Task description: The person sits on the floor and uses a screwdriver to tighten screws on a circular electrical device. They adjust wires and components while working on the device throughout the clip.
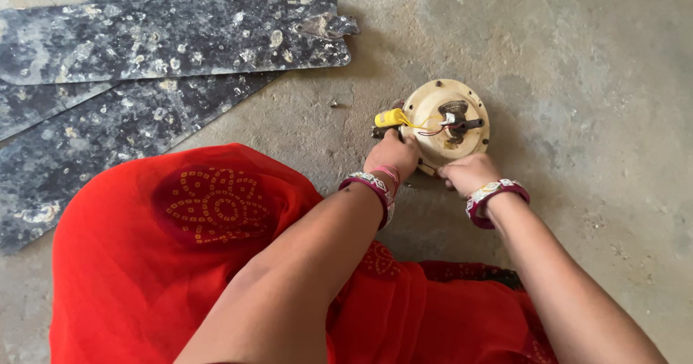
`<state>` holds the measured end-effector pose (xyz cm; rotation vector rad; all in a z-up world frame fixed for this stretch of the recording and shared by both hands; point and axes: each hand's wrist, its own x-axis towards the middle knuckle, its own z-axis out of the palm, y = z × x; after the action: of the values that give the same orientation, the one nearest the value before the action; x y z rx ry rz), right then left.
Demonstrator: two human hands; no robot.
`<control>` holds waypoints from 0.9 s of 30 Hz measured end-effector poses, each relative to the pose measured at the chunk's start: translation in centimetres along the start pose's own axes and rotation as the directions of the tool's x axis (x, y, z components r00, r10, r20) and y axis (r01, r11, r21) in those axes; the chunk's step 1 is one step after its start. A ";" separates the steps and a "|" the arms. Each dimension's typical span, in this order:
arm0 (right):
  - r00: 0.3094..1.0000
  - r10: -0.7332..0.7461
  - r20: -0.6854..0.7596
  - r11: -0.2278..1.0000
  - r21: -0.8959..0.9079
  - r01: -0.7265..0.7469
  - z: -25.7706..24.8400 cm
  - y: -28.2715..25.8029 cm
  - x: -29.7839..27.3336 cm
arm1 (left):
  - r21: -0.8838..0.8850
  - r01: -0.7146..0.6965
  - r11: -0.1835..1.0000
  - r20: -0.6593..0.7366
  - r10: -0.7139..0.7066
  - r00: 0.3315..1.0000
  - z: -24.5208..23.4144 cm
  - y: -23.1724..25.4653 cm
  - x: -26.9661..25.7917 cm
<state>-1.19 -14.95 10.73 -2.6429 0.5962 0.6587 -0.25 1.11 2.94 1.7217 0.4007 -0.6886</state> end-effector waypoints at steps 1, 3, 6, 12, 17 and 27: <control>0.998 0.063 0.014 0.996 0.055 -0.064 0.1 0.4 0.1 | 0.002 0.003 1.000 0.000 -0.003 1.000 0.1 -0.1 0.1; 0.989 0.144 0.036 0.976 0.162 -0.148 0.5 1.0 0.2 | 0.008 0.008 1.000 0.000 -0.008 1.000 0.1 -0.3 0.4; 0.957 0.217 0.193 0.890 0.363 -0.275 0.5 2.1 0.2 | -0.047 -0.022 0.999 -0.003 0.022 1.000 0.1 -0.6 0.9; 0.993 0.000 0.118 0.901 0.431 -0.051 -1.7 2.4 -1.3 | -0.119 -0.084 0.989 0.031 0.089 0.996 0.4 -0.5 2.8; 0.847 -0.437 -0.301 0.889 -0.289 0.356 -2.7 0.2 -5.1 | -0.103 -0.107 0.989 0.059 0.114 0.992 0.8 -0.7 4.6; 0.664 -0.711 -0.230 0.604 -0.683 0.411 -2.1 -2.0 -6.9 | -0.148 -0.073 0.986 0.096 0.087 0.992 0.0 0.0 3.9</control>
<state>-5.08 -12.02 16.43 -3.3179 -0.5054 -0.0849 2.77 0.76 0.42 1.5503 0.3012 -0.6699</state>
